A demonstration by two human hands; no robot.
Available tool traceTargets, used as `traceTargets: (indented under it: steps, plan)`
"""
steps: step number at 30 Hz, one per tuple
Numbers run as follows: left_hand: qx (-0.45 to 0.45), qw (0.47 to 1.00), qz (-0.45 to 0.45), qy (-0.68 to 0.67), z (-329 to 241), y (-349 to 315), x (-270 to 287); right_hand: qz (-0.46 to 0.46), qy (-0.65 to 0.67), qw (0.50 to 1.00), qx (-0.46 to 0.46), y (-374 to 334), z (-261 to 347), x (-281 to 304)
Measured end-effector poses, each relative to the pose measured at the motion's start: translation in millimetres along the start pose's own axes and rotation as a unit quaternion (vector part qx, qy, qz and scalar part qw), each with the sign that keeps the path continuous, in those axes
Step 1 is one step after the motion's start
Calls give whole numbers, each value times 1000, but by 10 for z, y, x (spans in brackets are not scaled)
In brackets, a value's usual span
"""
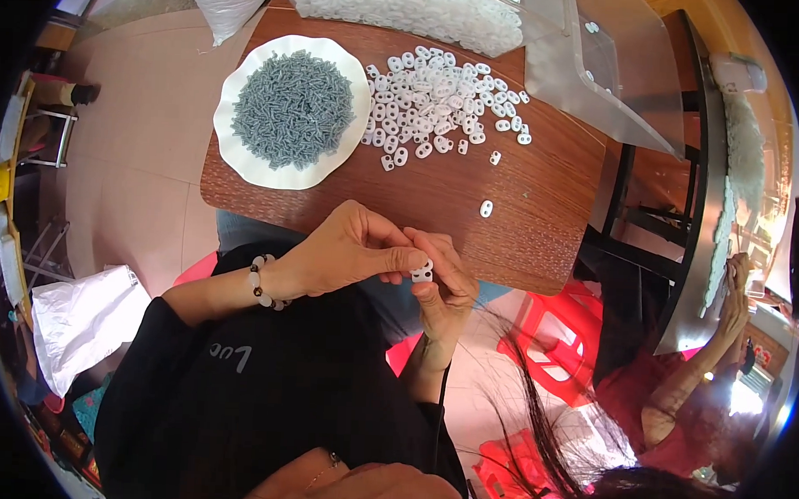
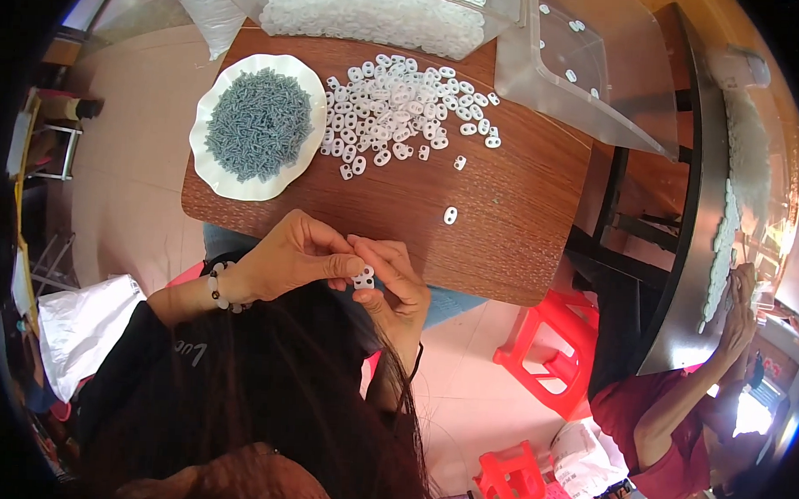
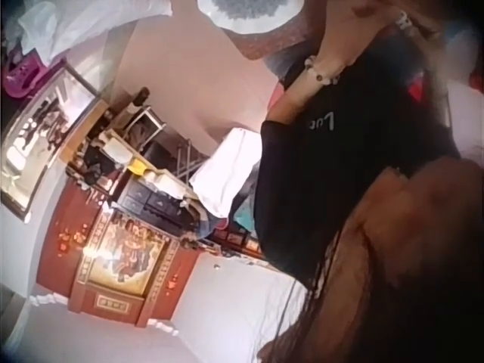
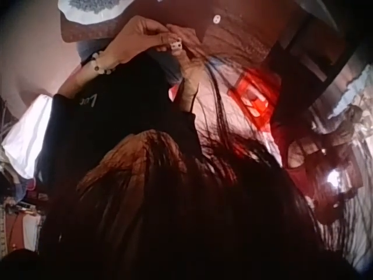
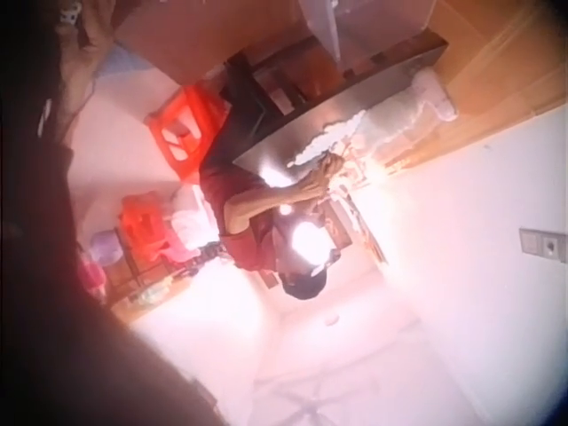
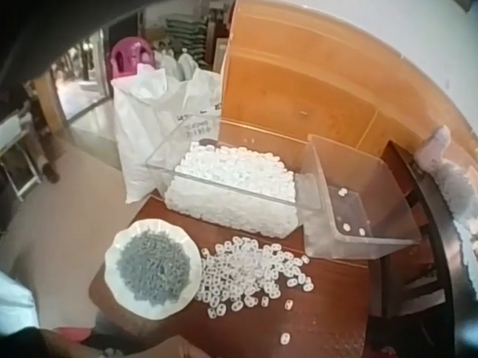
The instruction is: Assembling small plastic parts by inserting tiny grey components into white plastic pieces.
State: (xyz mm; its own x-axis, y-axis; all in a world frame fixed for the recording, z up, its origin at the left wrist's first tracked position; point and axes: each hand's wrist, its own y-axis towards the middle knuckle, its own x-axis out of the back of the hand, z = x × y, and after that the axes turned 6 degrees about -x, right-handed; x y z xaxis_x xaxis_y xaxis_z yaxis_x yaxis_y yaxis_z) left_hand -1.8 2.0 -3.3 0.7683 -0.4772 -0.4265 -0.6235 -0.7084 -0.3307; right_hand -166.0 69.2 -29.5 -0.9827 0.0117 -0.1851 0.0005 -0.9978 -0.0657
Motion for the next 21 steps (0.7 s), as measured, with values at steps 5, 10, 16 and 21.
traceTargets:
  steps: [5, 10, 16, 21]
  plan:
    - [-1, 1000, 12, -2, 1, -24, 18, 8, 11, 1000, 12, -12, -67, 11]
    - [6, 1000, 16, 9, 19, -49, 13, -5, -9, 1000, 29, -39, -103, -5]
    - [2, 1000, 5, 5, 66, -74, 4, -47, -52, 997, 13, -82, -65, -85]
    - [-11, 999, 15, 30, -3, -89, 16, -44, -51, 998, 13, -111, -84, -77]
